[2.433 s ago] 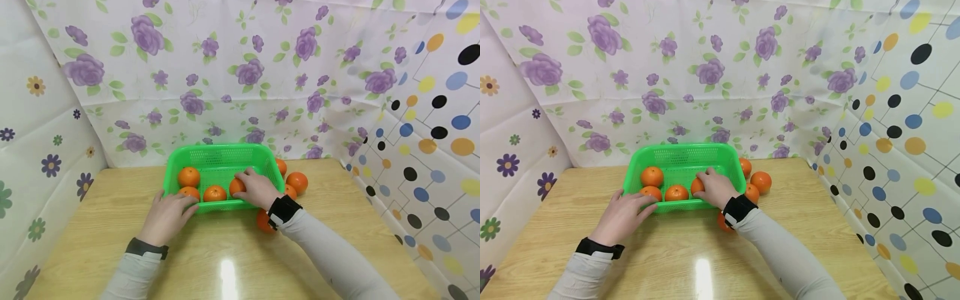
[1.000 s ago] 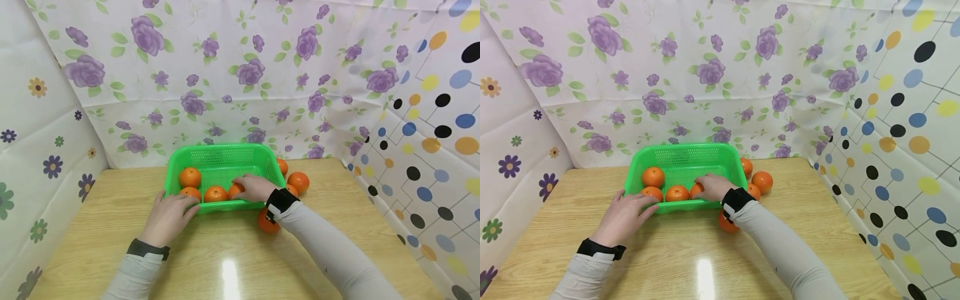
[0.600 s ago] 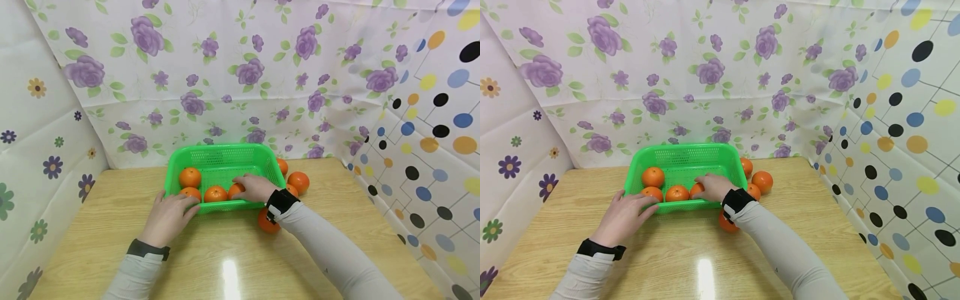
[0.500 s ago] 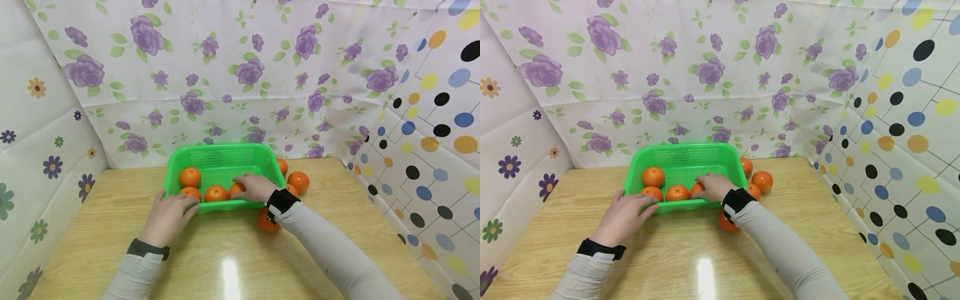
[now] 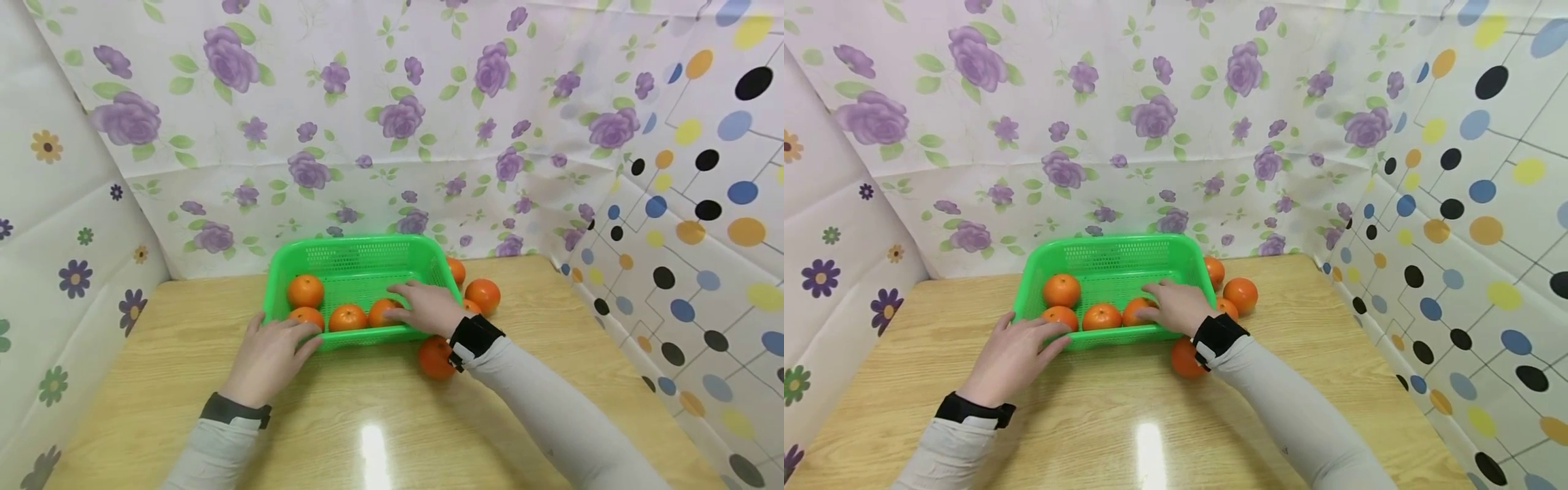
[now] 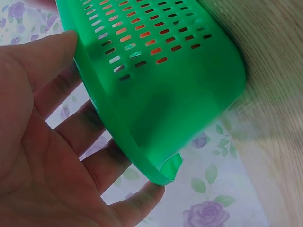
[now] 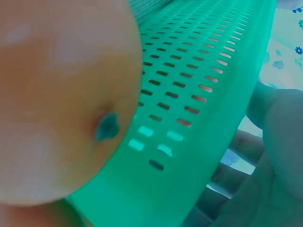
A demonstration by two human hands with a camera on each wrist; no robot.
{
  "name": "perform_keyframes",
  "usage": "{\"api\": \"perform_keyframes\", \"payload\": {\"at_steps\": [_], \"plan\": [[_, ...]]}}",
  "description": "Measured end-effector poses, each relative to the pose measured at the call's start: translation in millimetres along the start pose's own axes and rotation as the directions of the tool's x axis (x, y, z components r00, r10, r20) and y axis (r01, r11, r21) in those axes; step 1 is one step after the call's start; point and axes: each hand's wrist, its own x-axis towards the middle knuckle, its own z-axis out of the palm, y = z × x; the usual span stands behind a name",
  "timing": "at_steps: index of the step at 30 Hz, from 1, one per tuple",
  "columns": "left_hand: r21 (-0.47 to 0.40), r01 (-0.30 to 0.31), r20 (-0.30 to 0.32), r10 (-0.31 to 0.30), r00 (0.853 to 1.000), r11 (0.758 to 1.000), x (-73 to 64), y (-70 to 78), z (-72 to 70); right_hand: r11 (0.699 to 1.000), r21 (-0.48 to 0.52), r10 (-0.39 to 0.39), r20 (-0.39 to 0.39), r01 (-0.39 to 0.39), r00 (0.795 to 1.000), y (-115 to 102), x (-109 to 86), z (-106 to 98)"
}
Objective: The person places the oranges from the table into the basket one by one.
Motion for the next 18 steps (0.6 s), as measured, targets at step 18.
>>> {"api": "perform_keyframes", "payload": {"at_steps": [18], "plan": [[-0.017,0.015,0.036,-0.015,0.999,1.000,-0.5,-7.4,-3.4,0.999,0.024,-0.022,-0.267,0.030,0.963,23,-45.8,-11]]}}
